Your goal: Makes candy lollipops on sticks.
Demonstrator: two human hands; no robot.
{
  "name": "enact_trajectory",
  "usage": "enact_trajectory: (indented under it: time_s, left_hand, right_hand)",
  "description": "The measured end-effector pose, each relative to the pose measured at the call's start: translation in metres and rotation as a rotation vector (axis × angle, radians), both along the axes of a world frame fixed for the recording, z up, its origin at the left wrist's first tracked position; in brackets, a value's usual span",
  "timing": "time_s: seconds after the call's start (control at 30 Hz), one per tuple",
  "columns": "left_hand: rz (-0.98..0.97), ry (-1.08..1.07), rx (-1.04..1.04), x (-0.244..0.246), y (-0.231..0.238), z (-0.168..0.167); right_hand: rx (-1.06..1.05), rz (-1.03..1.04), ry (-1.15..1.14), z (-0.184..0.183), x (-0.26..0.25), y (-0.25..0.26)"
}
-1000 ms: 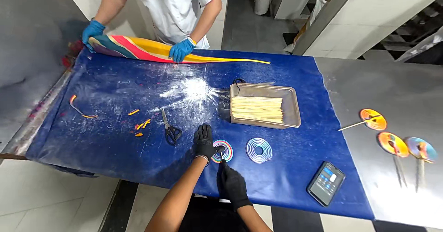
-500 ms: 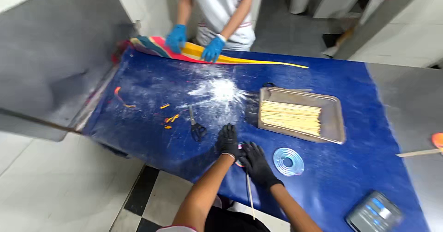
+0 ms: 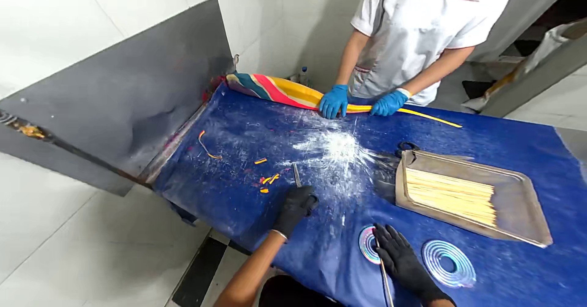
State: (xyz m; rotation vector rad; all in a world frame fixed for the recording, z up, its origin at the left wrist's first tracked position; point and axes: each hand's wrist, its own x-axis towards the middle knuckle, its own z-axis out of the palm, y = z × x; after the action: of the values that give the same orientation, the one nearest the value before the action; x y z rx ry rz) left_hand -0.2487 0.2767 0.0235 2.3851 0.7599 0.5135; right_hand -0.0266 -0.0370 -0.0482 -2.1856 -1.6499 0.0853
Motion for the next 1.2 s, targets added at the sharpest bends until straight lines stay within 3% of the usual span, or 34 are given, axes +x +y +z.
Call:
enact_trajectory:
  time_s: [0.1, 0.17, 0.23, 0.33, 0.43, 0.53, 0.63, 0.73, 0.83, 0.93, 1.0, 1.2]
  left_hand:
    - [0.264, 0.111, 0.146, -0.037, 0.117, -0.008]
    - [0.275, 0.288, 0.146, -0.033, 0.177, -0.009]
    - [0.187, 0.4, 0.159, -0.024, 0.209, -0.018]
    - [0.149, 0.371, 0.209, -0.017, 0.235, -0.034]
    - [0.261, 0.321, 0.162, -0.016, 0.231, -0.037]
    - [0.21, 0.281, 0.214, -0.031, 0.226, -0.043]
    - [0.209, 0.289, 0.115, -0.036, 0.219, -0.018]
    - [0.28, 0.116, -0.086, -0.009, 0.16, 0.043]
    - [0.146, -0.064, -0.256, 0.022, 0.028, 0.07]
    - [-0.055, -0.019, -0.352, 0.054, -0.107, 0.043]
    - [-0.051, 0.099, -0.362, 0.072, -0.164, 0.013]
    - [0.182, 0.167, -0.185, 0.099, -0.216, -0.009]
  right_hand:
    - [-0.008, -0.063, -0.023, -0.001, -0.007, -0.002]
    - [-0.037, -0.102, -0.042, -0.002, -0.01, -0.004]
    - [-0.078, -0.14, -0.043, -0.001, -0.015, -0.008]
    - [-0.089, -0.186, -0.049, 0.002, -0.018, -0.007]
    - [-0.134, -0.213, -0.003, 0.013, -0.024, -0.006]
    - [-0.183, -0.242, 0.068, 0.023, -0.023, 0.0]
    - [-0.187, -0.253, 0.104, 0.019, -0.025, -0.007]
    - [-0.115, -0.236, 0.11, 0.016, -0.02, -0.005]
    - [-0.051, -0.25, 0.137, 0.014, -0.018, -0.005]
    - [0.015, -0.258, 0.142, 0.012, -0.015, -0.004]
    - [0.062, -0.269, 0.142, 0.008, -0.018, -0.005]
    - [0.144, -0.282, 0.19, 0.007, -0.021, -0.006]
